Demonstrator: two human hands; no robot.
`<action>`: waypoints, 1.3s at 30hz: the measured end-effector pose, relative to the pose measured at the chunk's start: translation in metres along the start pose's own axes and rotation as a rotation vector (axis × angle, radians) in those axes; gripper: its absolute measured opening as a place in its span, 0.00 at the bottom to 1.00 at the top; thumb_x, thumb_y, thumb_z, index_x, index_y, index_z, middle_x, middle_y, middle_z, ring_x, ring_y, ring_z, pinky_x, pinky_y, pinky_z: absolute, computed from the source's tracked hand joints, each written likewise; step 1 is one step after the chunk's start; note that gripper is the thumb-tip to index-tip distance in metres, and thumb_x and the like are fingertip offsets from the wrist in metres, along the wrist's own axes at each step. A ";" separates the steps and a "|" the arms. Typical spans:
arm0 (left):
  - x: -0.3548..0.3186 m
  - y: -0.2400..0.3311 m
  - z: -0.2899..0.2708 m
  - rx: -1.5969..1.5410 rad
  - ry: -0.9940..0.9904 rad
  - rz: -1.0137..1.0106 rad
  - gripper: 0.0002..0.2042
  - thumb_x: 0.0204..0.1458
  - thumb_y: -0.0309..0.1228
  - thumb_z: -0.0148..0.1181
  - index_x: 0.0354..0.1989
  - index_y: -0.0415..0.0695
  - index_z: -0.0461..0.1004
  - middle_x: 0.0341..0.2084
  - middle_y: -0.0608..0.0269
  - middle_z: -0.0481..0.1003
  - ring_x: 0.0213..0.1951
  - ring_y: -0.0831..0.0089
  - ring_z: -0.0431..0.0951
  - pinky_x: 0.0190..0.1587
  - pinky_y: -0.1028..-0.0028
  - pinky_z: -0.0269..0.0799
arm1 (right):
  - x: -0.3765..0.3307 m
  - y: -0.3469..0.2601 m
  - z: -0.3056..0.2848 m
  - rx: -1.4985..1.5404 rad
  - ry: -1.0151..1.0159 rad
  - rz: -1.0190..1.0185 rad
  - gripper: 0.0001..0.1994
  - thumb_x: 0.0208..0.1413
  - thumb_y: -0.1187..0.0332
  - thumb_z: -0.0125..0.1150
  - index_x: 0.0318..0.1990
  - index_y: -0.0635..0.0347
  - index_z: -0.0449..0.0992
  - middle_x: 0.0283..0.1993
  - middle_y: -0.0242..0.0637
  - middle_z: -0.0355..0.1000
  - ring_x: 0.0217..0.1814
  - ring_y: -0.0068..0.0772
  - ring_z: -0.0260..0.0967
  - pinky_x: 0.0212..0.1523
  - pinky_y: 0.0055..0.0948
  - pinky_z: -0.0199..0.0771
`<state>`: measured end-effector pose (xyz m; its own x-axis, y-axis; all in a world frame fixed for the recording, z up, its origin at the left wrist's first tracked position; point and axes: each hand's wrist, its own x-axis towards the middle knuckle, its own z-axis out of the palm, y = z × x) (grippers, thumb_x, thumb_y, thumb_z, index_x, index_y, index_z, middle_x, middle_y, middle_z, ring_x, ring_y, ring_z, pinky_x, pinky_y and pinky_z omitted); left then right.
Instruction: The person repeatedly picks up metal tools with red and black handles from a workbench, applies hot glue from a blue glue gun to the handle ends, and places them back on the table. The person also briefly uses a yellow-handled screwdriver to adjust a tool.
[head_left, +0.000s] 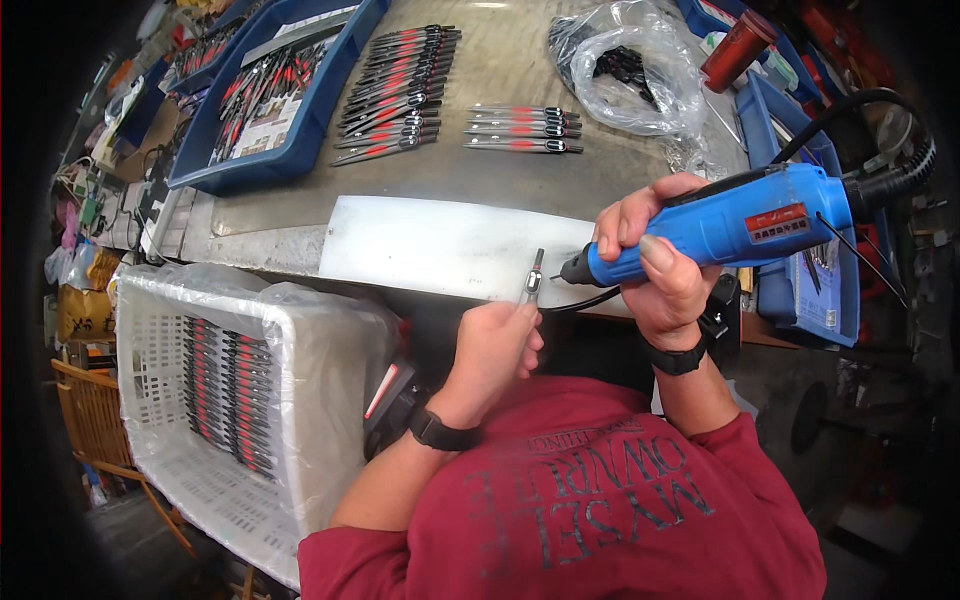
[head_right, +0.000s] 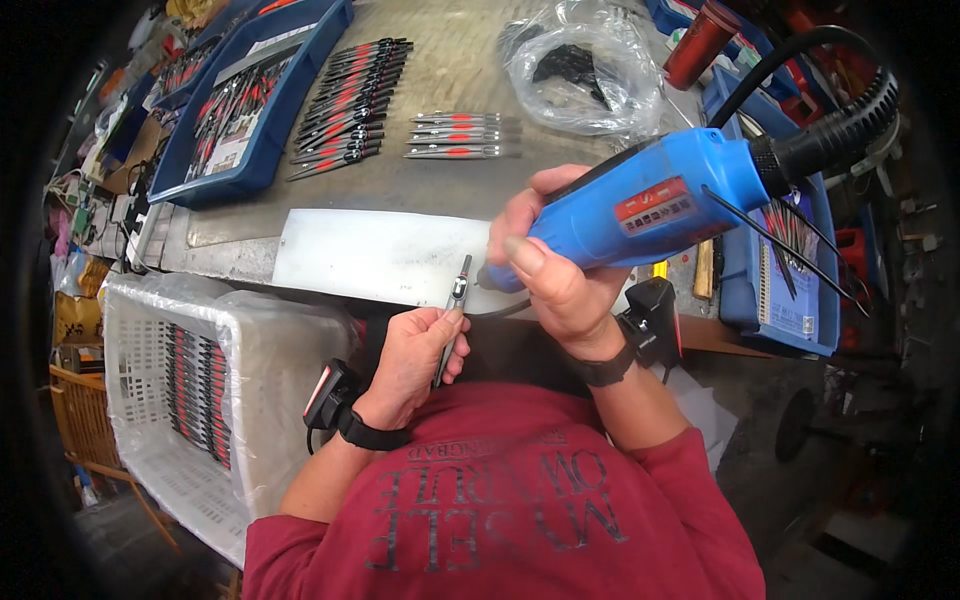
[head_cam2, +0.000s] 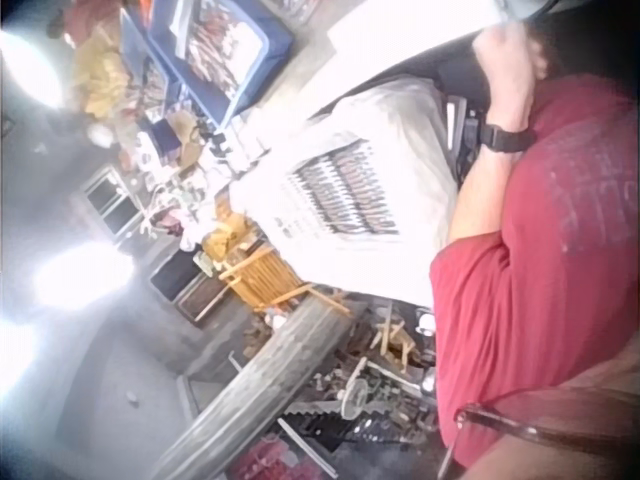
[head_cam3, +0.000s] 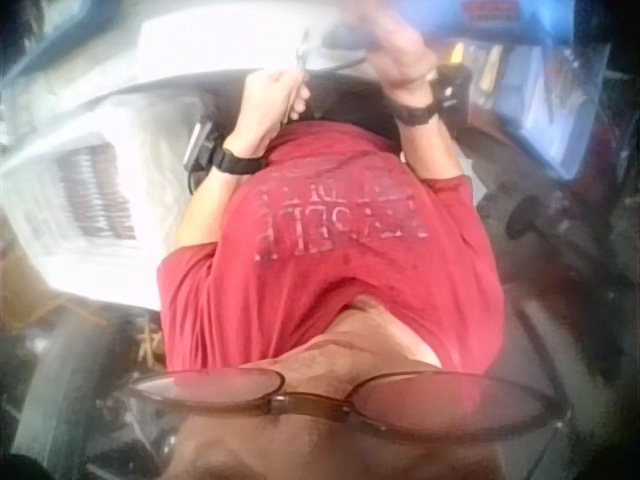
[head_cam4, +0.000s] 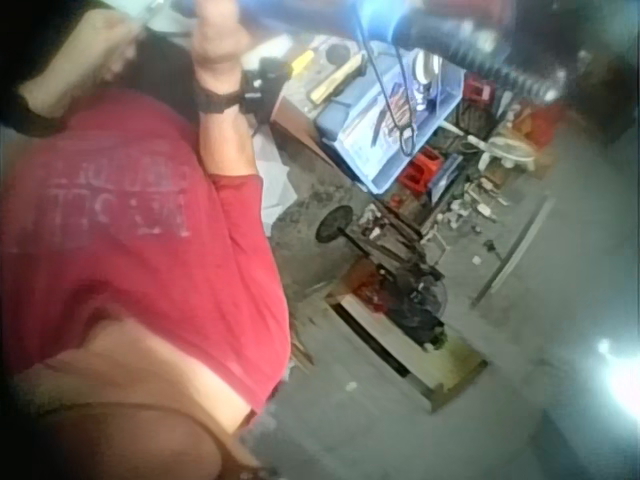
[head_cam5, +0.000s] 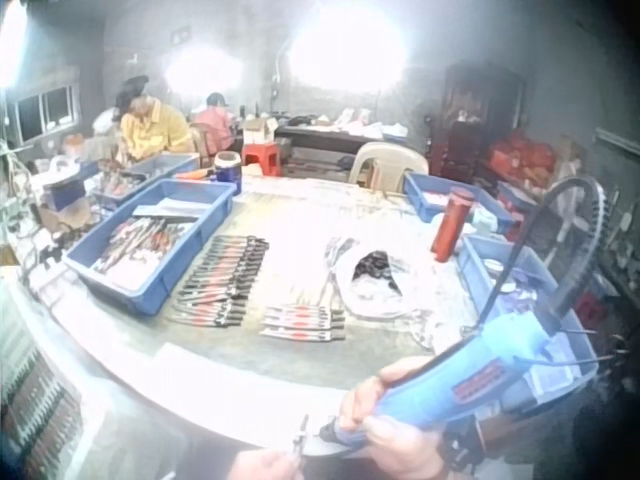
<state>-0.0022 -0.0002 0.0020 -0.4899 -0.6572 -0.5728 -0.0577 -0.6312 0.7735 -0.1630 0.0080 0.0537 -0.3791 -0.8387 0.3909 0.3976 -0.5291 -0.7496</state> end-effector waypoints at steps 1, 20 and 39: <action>0.000 0.000 0.000 -0.004 -0.005 0.004 0.10 0.56 0.33 0.50 0.28 0.39 0.70 0.15 0.67 0.69 0.13 0.82 0.65 0.14 0.83 0.59 | 0.001 0.001 0.001 -0.004 -0.017 -0.011 0.24 0.40 0.75 0.60 0.48 0.63 0.60 0.27 0.37 0.65 0.26 0.29 0.65 0.27 0.28 0.65; 0.000 0.000 0.000 0.028 -0.009 0.010 0.10 0.56 0.31 0.49 0.26 0.40 0.68 0.14 0.68 0.68 0.12 0.84 0.64 0.13 0.84 0.58 | 0.003 0.006 0.009 -0.038 -0.061 0.068 0.26 0.41 0.75 0.60 0.50 0.61 0.58 0.29 0.38 0.64 0.27 0.30 0.65 0.27 0.29 0.66; 0.000 0.002 0.001 0.023 -0.001 -0.018 0.10 0.57 0.31 0.48 0.26 0.40 0.68 0.14 0.68 0.67 0.12 0.84 0.63 0.12 0.84 0.56 | 0.006 0.013 0.019 -0.386 -0.105 0.098 0.25 0.40 0.72 0.61 0.48 0.55 0.59 0.26 0.36 0.61 0.26 0.32 0.62 0.30 0.30 0.63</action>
<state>-0.0033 -0.0011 0.0032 -0.4894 -0.6455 -0.5864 -0.0867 -0.6331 0.7692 -0.1442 -0.0057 0.0566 -0.2598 -0.9018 0.3452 0.0777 -0.3759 -0.9234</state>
